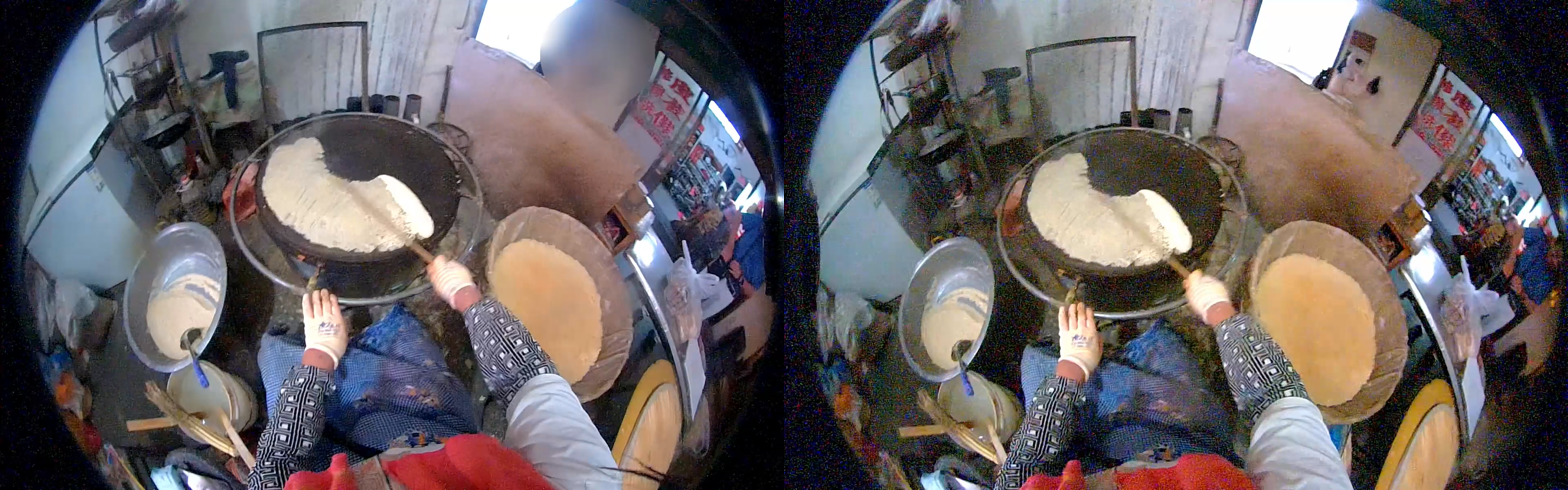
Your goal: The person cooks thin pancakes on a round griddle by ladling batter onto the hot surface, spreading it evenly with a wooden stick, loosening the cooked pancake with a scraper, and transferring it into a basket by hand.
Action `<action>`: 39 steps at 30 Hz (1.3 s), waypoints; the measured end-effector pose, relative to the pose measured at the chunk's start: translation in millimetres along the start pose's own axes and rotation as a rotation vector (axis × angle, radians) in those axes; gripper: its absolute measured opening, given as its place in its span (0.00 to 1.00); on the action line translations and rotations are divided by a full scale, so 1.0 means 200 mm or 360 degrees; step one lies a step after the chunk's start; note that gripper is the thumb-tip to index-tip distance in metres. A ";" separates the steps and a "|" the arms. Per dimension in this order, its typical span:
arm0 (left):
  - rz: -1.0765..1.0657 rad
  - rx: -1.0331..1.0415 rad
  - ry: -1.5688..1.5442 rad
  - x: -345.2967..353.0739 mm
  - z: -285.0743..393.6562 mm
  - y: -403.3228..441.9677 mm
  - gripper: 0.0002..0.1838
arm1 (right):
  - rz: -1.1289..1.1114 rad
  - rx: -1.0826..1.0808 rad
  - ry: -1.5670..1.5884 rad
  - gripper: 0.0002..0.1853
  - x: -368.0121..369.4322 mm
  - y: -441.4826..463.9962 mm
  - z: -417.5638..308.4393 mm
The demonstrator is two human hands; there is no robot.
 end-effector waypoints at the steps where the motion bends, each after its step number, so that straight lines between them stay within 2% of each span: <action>1: -0.0003 -0.0012 0.0010 -0.01 -0.01 0.01 0.33 | 0.0047 -0.0010 -0.0210 0.18 0.08 0.05 0.11; 2: -0.0016 -0.0044 0.0020 0.00 -0.03 0.01 0.33 | 0.0091 -0.0040 -0.0415 0.17 0.12 0.10 0.18; 4: 0.0067 -0.0037 0.0099 0.02 -0.04 0.01 0.29 | 0.0214 0.0211 0.0006 0.17 -0.09 0.05 0.09; 6: -0.0009 -0.0062 0.0139 -0.02 -0.04 0.01 0.27 | 0.0187 0.0097 0.0076 0.17 -0.17 -0.02 0.01; 7: -0.0012 -0.0098 0.0143 -0.02 -0.06 0.03 0.27 | 0.0161 0.0079 -0.0047 0.18 -0.16 -0.04 0.01; 8: -0.0021 -0.0120 0.0138 -0.01 -0.04 0.02 0.27 | -0.0080 0.0194 -0.0017 0.18 -0.12 -0.02 0.07; 10: -0.0024 -0.0134 0.0110 -0.01 -0.05 0.03 0.27 | 0.0061 0.0352 0.0011 0.14 -0.08 0.01 0.17; 11: -0.0010 -0.0154 0.0088 -0.02 -0.06 0.04 0.27 | -0.0037 0.0386 -0.0014 0.16 -0.13 0.01 0.14; 12: -0.0010 -0.0176 0.0067 -0.02 -0.07 0.03 0.27 | 0.0182 0.0236 0.0133 0.14 -0.11 0.00 0.13; 16: 0.0002 -0.0233 0.0064 0.01 -0.09 0.03 0.26 | 0.0066 -0.0064 0.0021 0.16 -0.10 -0.18 0.00; 17: 0.0019 -0.0252 0.0075 -0.01 -0.07 0.03 0.26 | -0.0072 0.0153 0.0350 0.20 0.14 -0.12 0.15; 19: 0.0116 -0.0252 0.0073 0.01 -0.09 0.03 0.26 | 0.0147 -0.0213 -0.0481 0.11 0.22 -0.04 0.33; 20: 0.0102 -0.0266 0.0068 -0.01 -0.09 0.03 0.26 | 0.0147 0.0204 0.0057 0.11 0.04 -0.05 0.31; 21: 0.0061 -0.0286 0.0082 0.00 -0.09 0.03 0.26 | 0.0163 0.0215 -0.0105 0.14 0.02 -0.02 0.30; 22: 0.0038 -0.0303 0.0098 0.00 -0.10 0.04 0.26 | 0.0036 0.0271 0.0161 0.17 -0.13 -0.05 0.21; 28: 0.0076 -0.0451 0.0125 0.06 -0.19 0.08 0.26 | 0.0102 0.0196 -0.0078 0.18 0.01 0.01 0.32; 31: -0.0104 -0.0494 0.0237 -0.06 -0.12 0.04 0.28 | 0.0176 0.0077 -0.0027 0.16 -0.03 -0.05 0.19; 33: -0.0194 -0.0335 -0.0009 -0.20 0.03 0.02 0.26 | 0.0293 -0.0167 0.0028 0.16 0.06 -0.16 0.15; 34: -0.0223 -0.0192 -0.0128 -0.22 0.13 0.00 0.25 | 0.0130 -0.0123 -0.0080 0.15 0.11 -0.19 0.15; 36: 0.0329 0.0005 -0.0111 0.06 0.32 0.01 0.23 | 0.0174 0.0141 0.0563 0.15 0.30 -0.09 0.41; 37: 0.0303 -0.0028 -0.0061 0.14 0.37 0.01 0.24 | 0.0124 0.0239 0.0016 0.15 0.16 -0.07 0.39; 39: 0.0211 -0.0033 0.0151 0.17 0.39 -0.02 0.26 | 0.0220 0.0176 -0.0095 0.18 0.07 -0.05 0.36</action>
Point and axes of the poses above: each hand's wrist, its own y-axis towards the middle knuckle, its own x-axis out of the palm, z = x × y, the point moved 1 cm from there along y, towards the middle knuckle, and after that the axes turned 4 degrees about -y, right-handed, at the moved point
